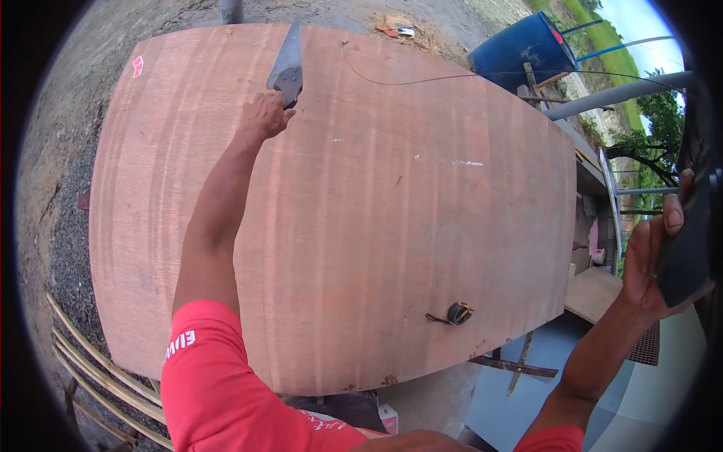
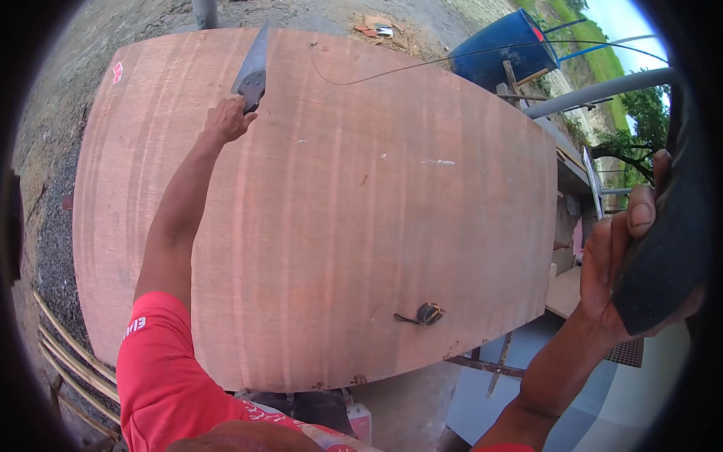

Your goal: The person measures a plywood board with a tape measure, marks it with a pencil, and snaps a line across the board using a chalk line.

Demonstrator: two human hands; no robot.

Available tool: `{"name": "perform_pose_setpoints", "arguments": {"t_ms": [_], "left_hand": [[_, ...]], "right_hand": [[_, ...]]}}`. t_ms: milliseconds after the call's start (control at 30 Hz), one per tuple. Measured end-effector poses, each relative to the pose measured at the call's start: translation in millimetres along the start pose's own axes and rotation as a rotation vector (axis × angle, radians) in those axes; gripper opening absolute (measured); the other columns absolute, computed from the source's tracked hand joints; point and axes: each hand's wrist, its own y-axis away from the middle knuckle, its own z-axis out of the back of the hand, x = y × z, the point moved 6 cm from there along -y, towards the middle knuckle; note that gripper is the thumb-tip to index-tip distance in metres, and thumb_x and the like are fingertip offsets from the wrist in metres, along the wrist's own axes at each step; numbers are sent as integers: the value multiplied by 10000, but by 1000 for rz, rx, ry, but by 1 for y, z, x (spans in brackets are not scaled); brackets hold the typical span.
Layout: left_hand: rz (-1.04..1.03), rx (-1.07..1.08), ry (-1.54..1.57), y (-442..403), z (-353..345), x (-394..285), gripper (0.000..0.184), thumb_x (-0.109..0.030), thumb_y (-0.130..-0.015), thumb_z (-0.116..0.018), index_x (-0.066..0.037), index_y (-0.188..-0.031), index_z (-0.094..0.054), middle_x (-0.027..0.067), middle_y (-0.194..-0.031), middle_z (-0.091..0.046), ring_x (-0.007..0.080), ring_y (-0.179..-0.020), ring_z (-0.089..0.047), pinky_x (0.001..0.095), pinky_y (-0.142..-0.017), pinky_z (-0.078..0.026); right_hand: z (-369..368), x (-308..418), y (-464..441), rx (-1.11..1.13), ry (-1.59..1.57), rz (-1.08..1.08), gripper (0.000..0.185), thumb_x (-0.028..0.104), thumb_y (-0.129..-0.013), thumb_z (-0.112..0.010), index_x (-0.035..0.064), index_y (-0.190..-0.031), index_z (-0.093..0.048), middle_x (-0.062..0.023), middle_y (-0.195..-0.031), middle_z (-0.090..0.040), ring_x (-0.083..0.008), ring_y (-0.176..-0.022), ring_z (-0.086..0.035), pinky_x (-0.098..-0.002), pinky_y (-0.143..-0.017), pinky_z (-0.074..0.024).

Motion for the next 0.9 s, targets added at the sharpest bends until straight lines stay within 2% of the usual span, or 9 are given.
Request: {"name": "perform_pose_setpoints", "arguments": {"t_ms": [67,167,300,400,500,567,667,767,900], "left_hand": [[-39,-71,66,51,-7,-7,390,-372,-843,-661,-73,-1070,-553,115,-1030,-618,312,-1015,-551,498,-782,-427],[-112,8,109,168,-31,-27,459,-333,-787,-721,-46,-1103,-550,106,-962,-599,305,-972,-534,461,-776,-385],[-103,84,182,340,-89,-57,524,-321,-733,-763,-41,-1125,-558,120,-953,-598,301,-958,-526,456,-777,-380],[-36,191,203,431,-118,-80,482,-336,-748,-747,-44,-1066,-531,125,-974,-595,302,-989,-518,469,-797,-365],[6,343,198,465,-123,-98,549,-364,-745,-751,-34,-1124,-528,155,-1027,-594,313,-1019,-520,486,-844,-362],[-9,364,242,462,-100,-115,597,-367,-755,-748,-26,-1190,-522,180,-1069,-594,342,-1054,-521,507,-877,-368],[-66,195,731,460,-74,-153,607,-391,-848,-670,-5,-1282,-493,188,-1132,-582,345,-1080,-536,487,-906,-406],[460,597,1510,470,-42,-203,565,-493,-974,-443,16,-1183,-570,182,-1149,-620,275,-1027,-591,393,-850,-462],[277,464,1200,484,-39,-232,579,-438,-1041,-249,21,-1081,-599,89,-920,-619,129,-848,-552,271,-774,-448]], "right_hand": [[21,11,28,-59,112,-2,1045,396,-733,-766,-119,-1421,-172,-173,-963,-572,-103,-416,-414,-212,-408,-386],[28,7,73,-88,24,-66,1068,331,-633,-846,-107,-1387,-229,-175,-934,-569,-146,-436,-459,-225,-412,-412],[38,-57,168,-356,143,-176,905,362,-633,-859,-48,-1280,-376,-130,-936,-582,-169,-584,-573,-231,-491,-492],[6,-122,215,-419,136,-530,826,429,-637,-870,-30,-1202,-480,-99,-990,-619,-174,-798,-628,-287,-625,-533],[-9,-190,277,-521,94,-653,708,284,-652,-853,-12,-1183,-489,-61,-981,-616,-130,-839,-618,-273,-772,-522],[-17,-234,314,-538,118,-707,628,225,-699,-823,-9,-1161,-468,-56,-969,-608,-117,-832,-605,-276,-765,-523],[-30,-281,357,-474,215,-818,486,226,-781,-770,-19,-1071,-466,-70,-957,-601,-116,-811,-593,-279,-733,-527],[-51,-296,379,-290,496,-900,417,230,-829,-729,-31,-1025,-470,-74,-923,-603,-112,-785,-588,-278,-688,-517],[-52,-280,401,-126,499,-721,339,259,-884,-647,-16,-978,-474,-155,-794,-617,-241,-730,-637,-365,-657,-504]]}}
